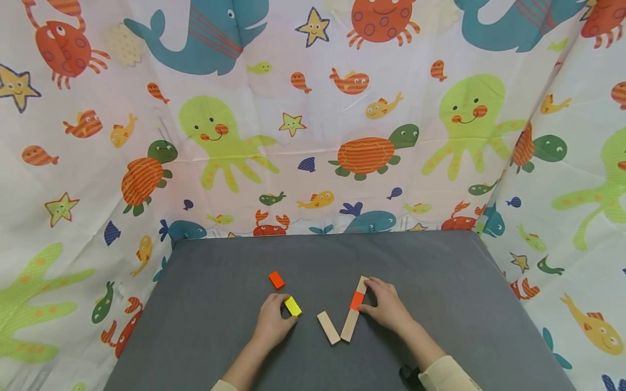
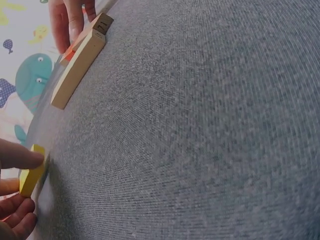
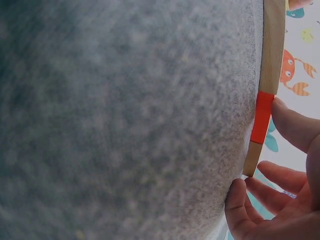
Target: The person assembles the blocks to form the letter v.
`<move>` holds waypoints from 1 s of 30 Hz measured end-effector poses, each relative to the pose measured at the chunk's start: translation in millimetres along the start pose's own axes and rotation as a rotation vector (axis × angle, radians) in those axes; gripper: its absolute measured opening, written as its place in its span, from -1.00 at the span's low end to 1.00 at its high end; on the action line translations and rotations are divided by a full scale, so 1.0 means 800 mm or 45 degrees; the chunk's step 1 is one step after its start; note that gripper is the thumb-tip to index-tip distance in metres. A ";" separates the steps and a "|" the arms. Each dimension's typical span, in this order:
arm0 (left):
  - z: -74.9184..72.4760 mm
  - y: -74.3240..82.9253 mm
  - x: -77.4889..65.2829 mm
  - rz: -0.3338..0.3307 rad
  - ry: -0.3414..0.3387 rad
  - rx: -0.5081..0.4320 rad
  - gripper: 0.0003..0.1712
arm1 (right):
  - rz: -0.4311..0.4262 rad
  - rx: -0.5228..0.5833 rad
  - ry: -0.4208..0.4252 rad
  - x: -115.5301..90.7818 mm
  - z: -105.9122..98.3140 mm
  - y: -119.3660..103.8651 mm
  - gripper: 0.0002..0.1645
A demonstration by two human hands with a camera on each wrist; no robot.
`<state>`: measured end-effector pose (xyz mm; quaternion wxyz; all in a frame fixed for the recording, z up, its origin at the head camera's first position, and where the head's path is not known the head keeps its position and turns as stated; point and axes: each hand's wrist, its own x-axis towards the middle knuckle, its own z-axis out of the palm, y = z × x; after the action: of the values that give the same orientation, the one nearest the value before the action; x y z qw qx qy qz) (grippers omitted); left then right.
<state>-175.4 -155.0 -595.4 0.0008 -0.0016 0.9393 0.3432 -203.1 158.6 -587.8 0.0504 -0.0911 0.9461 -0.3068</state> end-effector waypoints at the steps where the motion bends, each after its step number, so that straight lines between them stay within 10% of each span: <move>1: -0.001 0.001 0.000 -0.013 -0.004 -0.010 -0.37 | 0.002 0.002 -0.002 0.000 0.000 0.000 -0.12; 30: 0.001 0.030 0.008 0.031 0.007 -0.106 -0.37 | -0.012 0.019 0.022 -0.004 0.003 0.003 -0.13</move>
<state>-181.6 -136.2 -580.8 -0.0062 0.0089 0.9241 0.3819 -200.1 159.6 -591.3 0.0414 -0.0923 0.9437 -0.3149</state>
